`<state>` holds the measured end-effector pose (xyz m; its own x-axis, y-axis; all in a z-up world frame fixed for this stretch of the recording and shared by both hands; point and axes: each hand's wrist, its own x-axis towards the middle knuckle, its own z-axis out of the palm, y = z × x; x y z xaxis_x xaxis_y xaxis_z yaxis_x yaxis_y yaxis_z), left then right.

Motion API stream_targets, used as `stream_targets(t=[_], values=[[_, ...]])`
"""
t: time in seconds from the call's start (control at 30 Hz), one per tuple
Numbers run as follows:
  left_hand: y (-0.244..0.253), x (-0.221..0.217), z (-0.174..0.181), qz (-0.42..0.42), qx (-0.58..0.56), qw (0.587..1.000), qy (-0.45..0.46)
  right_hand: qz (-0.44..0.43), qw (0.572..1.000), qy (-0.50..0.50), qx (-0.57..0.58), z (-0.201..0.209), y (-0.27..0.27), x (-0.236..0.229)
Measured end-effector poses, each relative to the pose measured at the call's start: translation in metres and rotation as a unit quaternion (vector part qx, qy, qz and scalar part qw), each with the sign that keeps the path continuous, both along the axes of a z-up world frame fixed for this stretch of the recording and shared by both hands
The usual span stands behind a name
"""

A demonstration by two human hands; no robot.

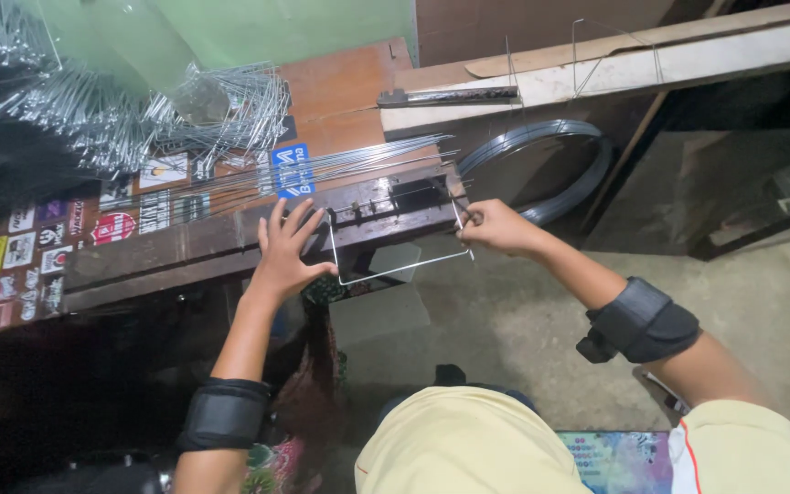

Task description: The person bends metal wire into square frames using a manual bending jig on a workbench.

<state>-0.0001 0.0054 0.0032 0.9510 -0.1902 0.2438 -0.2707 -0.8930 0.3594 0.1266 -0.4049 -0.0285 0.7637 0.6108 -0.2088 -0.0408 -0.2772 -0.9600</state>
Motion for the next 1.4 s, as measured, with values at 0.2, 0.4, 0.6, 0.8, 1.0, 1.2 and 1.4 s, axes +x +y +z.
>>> stream_targets(t=[0.2,0.4,0.6,0.8,1.0,1.2,1.4], values=[[0.006,0.000,0.007,0.013,-0.056,0.998,0.029,-0.091,0.995,0.049,0.005,0.054,0.011,-0.018],[0.006,-0.003,0.040,-0.017,-0.050,0.998,-0.027,-0.117,0.993,0.016,0.024,0.081,0.019,-0.036],[-0.015,0.001,0.056,-0.076,-0.042,0.995,-0.058,-0.022,0.994,-0.103,-0.024,0.106,0.032,-0.048],[-0.042,-0.003,0.070,-0.133,-0.132,0.975,-0.119,0.065,0.884,-0.410,-0.216,0.136,0.042,-0.045],[-0.070,0.003,0.076,-0.110,-0.279,0.954,-0.011,0.022,0.828,-0.513,-0.225,0.129,0.055,-0.027],[-0.076,0.032,0.023,-0.074,-0.236,0.960,-0.132,-0.063,0.837,-0.468,-0.277,0.129,0.074,-0.020],[-0.084,0.042,0.024,0.020,-0.186,0.975,-0.121,-0.134,0.924,-0.325,-0.149,0.077,0.054,0.006]])
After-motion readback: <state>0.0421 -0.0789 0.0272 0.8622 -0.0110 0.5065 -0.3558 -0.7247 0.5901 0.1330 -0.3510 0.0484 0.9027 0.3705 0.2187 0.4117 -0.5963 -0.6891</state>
